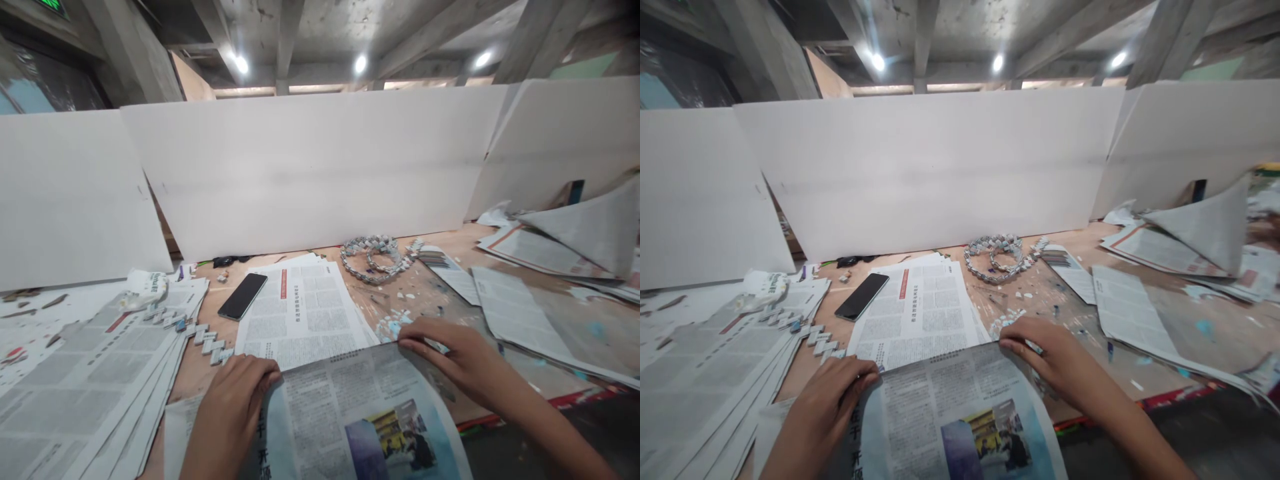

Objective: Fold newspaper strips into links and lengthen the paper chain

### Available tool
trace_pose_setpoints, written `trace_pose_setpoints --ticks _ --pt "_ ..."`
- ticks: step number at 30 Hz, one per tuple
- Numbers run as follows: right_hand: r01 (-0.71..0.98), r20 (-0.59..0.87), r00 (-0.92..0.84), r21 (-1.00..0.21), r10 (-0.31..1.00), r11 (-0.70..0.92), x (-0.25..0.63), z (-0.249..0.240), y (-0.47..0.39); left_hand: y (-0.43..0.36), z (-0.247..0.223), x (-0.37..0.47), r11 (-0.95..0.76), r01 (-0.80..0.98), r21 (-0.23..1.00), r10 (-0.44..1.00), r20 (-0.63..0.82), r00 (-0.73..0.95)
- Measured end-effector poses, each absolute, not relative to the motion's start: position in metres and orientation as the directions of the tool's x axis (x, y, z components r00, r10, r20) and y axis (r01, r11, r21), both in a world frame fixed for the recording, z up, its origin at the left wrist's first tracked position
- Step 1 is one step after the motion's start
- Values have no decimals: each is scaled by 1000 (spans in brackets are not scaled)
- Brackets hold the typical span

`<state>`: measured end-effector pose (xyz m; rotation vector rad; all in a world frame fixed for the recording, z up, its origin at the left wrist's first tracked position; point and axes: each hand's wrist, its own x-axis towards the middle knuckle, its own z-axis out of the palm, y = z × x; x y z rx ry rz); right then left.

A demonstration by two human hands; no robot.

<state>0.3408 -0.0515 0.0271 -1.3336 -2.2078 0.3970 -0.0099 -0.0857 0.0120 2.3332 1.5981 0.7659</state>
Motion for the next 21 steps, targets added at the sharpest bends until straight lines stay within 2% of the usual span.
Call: trace_pose_setpoints --ticks 3,6,8,11,14,17,21 --pt "701 241 -344 -577 907 419 342 29 -52 -86 11 -11 -380 802 461 918 293 267" --pt "702 230 -331 -588 915 402 342 29 -49 -88 11 -10 -365 801 474 927 264 266" --pt "734 254 -314 -547 915 403 338 28 -47 -88 12 -9 -370 796 480 926 258 275" --pt "792 386 -298 -411 873 452 324 28 -49 -88 13 -3 -385 788 481 921 263 289" --pt "754 458 -404 -324 792 572 296 32 -60 -89 15 9 -407 780 476 912 263 315" --pt "671 367 -512 -394 776 629 264 40 -70 -92 18 25 -444 769 460 895 272 354" --pt "653 159 -596 -475 787 590 237 44 -69 -93 23 36 -470 770 431 882 266 389"
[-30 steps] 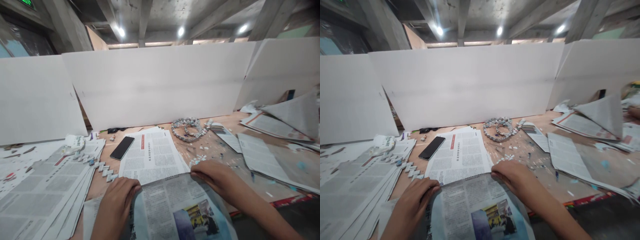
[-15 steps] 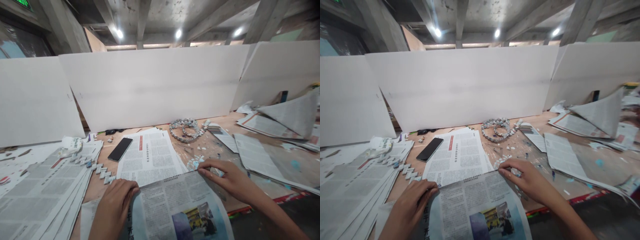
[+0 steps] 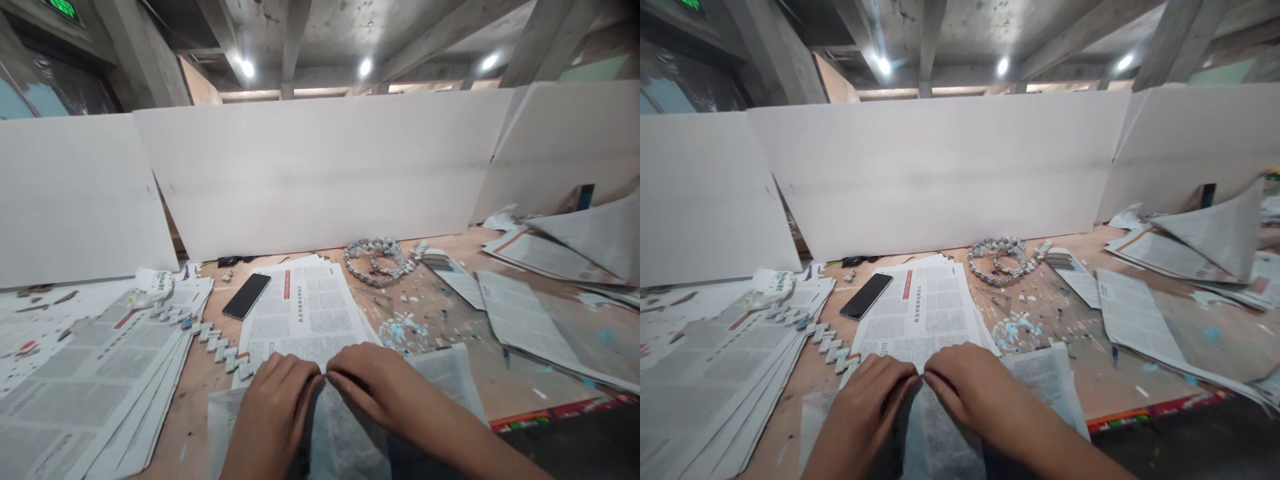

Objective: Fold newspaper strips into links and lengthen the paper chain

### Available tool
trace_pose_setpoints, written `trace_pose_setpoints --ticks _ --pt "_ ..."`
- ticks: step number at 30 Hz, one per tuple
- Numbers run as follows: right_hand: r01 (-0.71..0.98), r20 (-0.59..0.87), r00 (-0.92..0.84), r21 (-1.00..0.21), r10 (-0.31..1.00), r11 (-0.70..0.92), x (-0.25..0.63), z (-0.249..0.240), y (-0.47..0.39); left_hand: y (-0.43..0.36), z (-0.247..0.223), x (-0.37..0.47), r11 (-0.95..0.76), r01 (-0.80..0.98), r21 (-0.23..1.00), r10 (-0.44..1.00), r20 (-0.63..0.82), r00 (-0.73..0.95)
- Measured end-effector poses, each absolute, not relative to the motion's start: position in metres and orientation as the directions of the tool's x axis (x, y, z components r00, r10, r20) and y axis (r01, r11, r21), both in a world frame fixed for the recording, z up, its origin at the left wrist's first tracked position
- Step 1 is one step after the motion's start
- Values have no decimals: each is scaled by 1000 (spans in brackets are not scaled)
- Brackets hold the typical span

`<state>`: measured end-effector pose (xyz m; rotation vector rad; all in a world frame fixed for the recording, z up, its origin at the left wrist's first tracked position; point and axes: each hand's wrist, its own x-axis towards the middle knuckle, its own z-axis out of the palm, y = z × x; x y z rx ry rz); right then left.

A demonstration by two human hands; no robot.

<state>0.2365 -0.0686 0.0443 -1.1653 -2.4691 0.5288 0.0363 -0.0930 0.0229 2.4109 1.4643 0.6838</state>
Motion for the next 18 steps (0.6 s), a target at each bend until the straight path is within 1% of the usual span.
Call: trace_pose_setpoints --ticks 2,6,12,15,18 --pt "652 134 -615 -469 777 596 234 43 -64 -92 24 31 -463 773 433 886 251 390" --pt "662 179 -592 -449 786 601 244 37 -58 -88 23 2 -422 779 464 906 246 344" --pt "664 194 -578 -453 792 595 258 33 -58 -90 19 -42 -337 811 478 939 235 252" --pt "661 202 -575 -457 793 595 261 33 -57 -91 16 -52 -330 832 446 938 258 233" --pt "667 214 -563 -453 798 592 261 34 -57 -91 16 -45 -321 869 376 924 324 201"
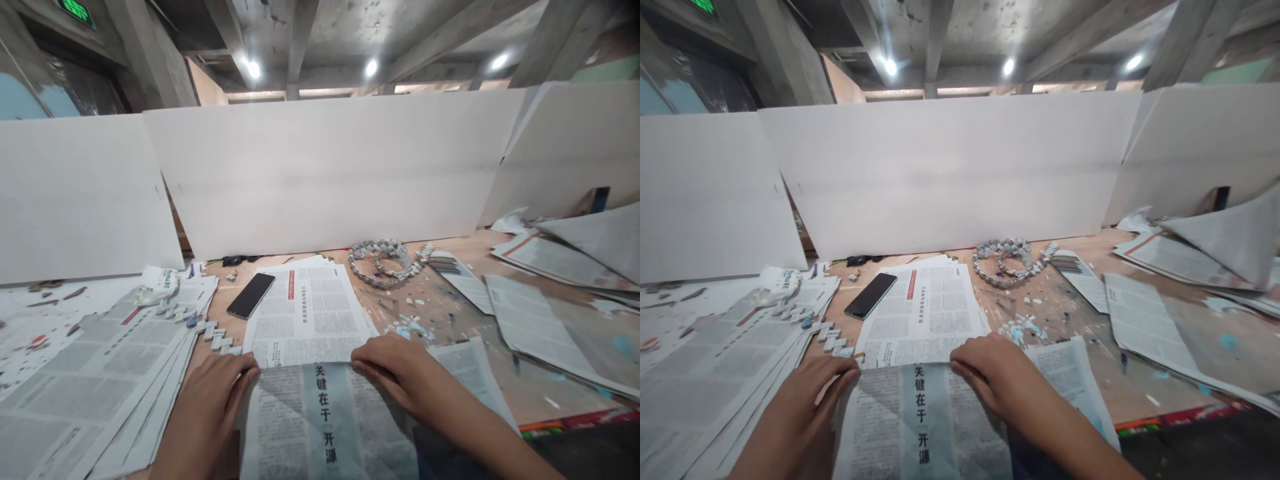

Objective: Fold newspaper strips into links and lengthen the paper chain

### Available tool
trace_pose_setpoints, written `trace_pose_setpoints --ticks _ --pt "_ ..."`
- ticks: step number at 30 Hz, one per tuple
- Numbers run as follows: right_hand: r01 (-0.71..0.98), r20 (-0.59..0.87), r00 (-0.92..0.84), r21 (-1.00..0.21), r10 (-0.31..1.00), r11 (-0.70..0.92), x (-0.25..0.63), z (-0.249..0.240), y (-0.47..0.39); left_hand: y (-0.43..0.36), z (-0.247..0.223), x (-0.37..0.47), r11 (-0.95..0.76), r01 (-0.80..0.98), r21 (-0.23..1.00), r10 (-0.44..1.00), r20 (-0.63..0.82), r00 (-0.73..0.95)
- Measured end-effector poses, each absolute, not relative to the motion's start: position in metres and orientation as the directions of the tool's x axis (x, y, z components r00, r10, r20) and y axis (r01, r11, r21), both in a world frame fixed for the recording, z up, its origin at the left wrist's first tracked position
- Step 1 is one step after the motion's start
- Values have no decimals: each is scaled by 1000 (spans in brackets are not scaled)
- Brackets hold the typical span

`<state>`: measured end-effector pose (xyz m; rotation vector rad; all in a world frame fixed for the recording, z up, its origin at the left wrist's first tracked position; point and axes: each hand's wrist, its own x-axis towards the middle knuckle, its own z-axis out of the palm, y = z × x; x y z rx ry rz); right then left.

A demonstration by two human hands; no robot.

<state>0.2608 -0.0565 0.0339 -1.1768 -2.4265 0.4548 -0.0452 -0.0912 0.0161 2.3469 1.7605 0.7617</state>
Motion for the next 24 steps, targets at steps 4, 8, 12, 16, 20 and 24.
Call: trace_pose_setpoints --ticks 4,8,12,16,20,24 --pt "676 212 -582 -411 785 612 255 38 -58 -93 26 -4 -373 880 295 874 429 227" --pt "671 199 -606 -393 770 629 249 42 -63 -92 40 41 -496 803 330 860 310 404" --pt "683 173 -618 -365 767 632 247 43 -66 -88 45 55 -484 808 337 875 194 443" --pt "683 178 -618 -362 766 635 252 39 -63 -84 46 45 -434 820 374 901 167 401" --pt "673 229 -588 -394 776 626 265 34 -59 -81 44 22 -353 844 404 936 131 328" --pt "666 267 -551 -431 790 610 279 29 -56 -80 40 -7 -253 868 428 966 66 249"
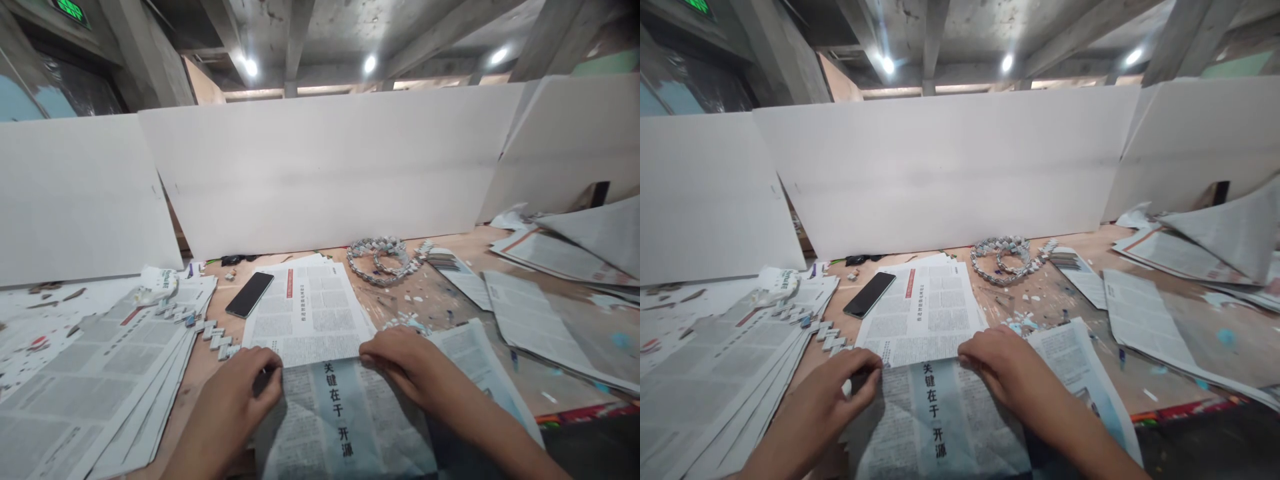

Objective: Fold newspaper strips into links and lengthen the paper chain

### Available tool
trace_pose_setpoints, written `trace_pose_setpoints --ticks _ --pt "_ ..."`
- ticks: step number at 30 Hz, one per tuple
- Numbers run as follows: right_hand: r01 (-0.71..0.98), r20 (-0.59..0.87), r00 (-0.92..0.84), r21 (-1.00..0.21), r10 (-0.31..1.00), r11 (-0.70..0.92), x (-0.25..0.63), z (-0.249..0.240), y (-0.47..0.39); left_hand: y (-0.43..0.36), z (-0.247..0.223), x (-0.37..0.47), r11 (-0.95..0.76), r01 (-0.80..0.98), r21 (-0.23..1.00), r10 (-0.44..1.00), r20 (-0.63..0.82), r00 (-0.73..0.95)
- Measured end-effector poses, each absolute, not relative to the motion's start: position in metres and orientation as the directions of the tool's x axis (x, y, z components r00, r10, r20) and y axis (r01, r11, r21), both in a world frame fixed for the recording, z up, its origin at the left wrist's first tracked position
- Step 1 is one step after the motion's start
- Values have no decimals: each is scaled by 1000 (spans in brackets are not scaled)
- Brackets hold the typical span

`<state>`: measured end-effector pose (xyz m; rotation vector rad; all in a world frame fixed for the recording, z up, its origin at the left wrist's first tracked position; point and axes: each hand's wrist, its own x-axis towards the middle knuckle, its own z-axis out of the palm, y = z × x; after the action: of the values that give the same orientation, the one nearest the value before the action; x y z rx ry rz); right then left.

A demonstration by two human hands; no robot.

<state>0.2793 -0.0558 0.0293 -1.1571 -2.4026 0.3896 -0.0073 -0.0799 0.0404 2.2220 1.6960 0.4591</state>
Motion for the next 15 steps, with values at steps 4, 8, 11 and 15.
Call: trace_pose_setpoints --ticks 4,8,11,15 --pt "676 261 -532 -442 806 589 287 25 -55 -84 36 -30 -154 878 453 987 32 157" --pt "674 246 -542 -444 804 591 286 25 -54 -90 34 -37 -106 900 423 994 21 107" --pt "667 242 -556 -441 795 600 283 26 -54 -91 34 -35 -69 923 379 997 5 72" --pt "678 246 -543 -436 803 592 285 28 -56 -92 36 -38 8 948 318 1000 15 -13"
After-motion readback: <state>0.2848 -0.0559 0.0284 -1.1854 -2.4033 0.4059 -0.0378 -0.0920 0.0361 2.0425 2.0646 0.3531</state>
